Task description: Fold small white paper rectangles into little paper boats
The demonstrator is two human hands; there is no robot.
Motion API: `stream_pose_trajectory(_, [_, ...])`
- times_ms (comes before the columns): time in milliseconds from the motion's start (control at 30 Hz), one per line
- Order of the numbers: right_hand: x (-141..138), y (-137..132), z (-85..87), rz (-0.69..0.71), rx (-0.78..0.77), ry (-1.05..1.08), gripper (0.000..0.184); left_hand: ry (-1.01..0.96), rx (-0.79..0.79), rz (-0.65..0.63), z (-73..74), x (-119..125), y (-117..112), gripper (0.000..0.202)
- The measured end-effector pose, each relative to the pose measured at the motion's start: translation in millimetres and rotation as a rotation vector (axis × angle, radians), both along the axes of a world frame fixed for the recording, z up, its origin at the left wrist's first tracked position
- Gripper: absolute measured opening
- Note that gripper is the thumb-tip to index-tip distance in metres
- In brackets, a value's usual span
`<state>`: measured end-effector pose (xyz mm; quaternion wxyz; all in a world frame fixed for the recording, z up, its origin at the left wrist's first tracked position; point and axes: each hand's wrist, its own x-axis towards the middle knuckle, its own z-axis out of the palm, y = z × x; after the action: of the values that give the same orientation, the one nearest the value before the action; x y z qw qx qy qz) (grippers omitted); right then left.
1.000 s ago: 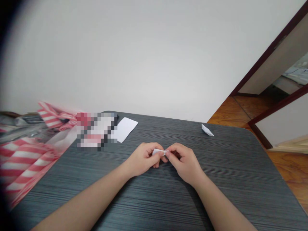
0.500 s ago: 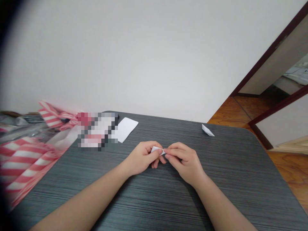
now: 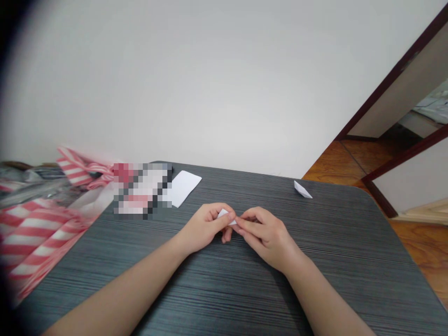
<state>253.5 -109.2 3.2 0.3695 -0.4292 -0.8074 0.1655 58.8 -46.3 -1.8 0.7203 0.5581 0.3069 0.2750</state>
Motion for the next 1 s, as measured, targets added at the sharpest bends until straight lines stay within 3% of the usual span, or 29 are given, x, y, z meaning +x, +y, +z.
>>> stream_pose_trajectory(200, [0.9,-0.9,2.1,0.027,0.009,-0.123,0.040,-0.060,-0.043,0.027,1.6,-0.8,0.6,0.026])
stream_pose_trajectory(467, [-1.6,-1.9,0.1,0.002,-0.175,0.168,0.029,-0.041,-0.020,0.041,3.4,0.4,-0.5,0.023])
stream_pose_trajectory(700, [-5.0,0.0,-2.1,-0.230,-0.438,0.293,0.022,0.075,0.054,0.006,1.5,0.8,-3.6,0.019])
stream_pose_trajectory(1000, [-7.5,3.2,3.6,-0.104,-0.503,0.156,0.024,0.108,0.139,-0.043,0.8,-1.0,-4.5,0.018])
